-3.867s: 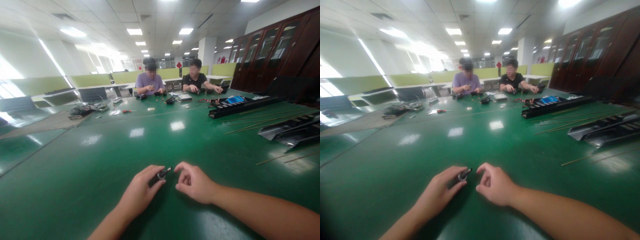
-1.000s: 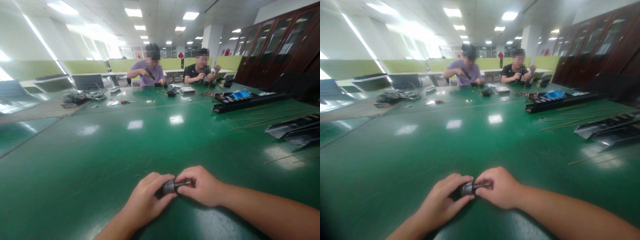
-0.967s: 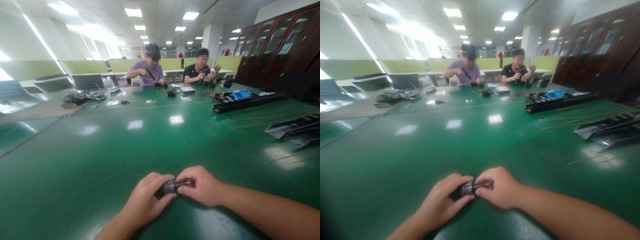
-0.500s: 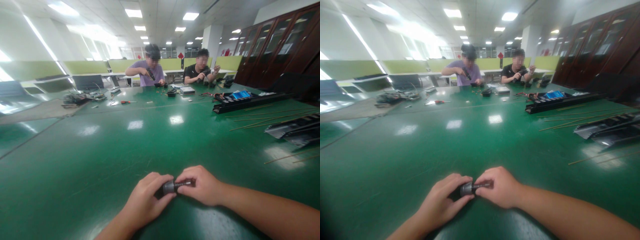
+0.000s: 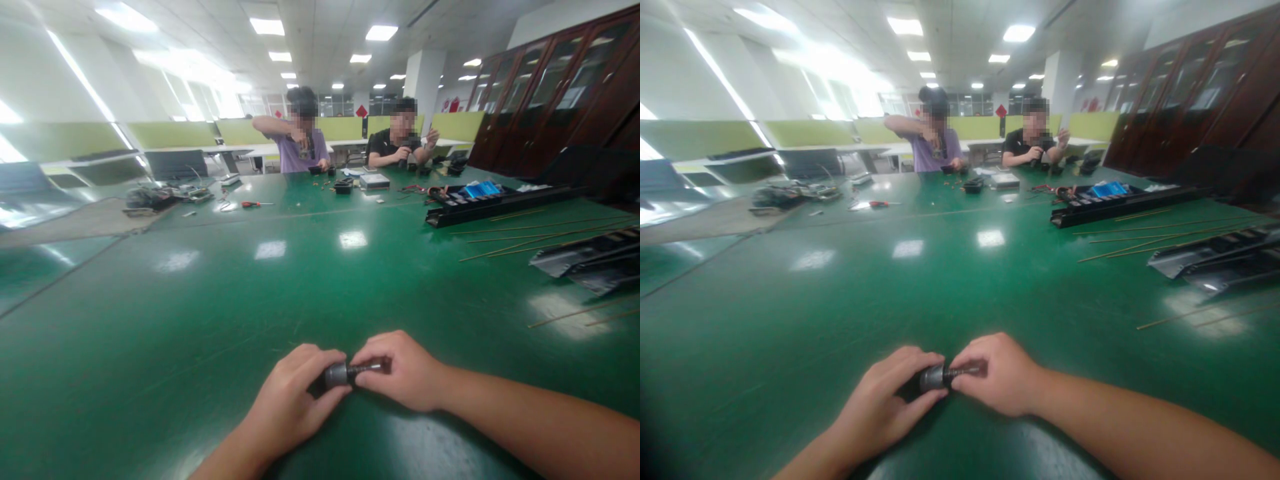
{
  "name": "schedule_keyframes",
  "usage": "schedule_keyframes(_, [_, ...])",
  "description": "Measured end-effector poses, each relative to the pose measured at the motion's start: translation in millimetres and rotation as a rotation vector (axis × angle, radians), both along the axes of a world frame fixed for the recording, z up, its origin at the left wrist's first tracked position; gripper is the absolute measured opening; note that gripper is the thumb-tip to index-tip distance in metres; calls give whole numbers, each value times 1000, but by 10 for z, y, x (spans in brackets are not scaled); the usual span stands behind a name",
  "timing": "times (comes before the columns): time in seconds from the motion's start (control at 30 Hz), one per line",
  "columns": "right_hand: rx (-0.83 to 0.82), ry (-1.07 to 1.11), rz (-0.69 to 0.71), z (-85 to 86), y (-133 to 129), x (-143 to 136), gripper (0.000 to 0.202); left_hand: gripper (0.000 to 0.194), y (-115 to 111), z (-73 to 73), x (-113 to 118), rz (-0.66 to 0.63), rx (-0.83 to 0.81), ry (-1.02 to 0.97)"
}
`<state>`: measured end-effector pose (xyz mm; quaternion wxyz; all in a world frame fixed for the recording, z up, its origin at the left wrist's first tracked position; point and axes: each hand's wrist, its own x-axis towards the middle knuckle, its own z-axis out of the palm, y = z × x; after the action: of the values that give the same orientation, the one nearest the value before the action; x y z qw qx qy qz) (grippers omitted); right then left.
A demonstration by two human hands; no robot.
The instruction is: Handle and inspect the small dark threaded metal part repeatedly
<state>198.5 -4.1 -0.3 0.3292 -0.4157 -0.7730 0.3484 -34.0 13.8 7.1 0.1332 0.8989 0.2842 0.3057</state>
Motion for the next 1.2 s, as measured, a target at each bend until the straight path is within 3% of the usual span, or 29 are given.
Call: schedule_keyframes(1.2, [-11, 25, -39, 19, -14, -4, 10, 23, 14, 12, 1, -26, -12, -24])
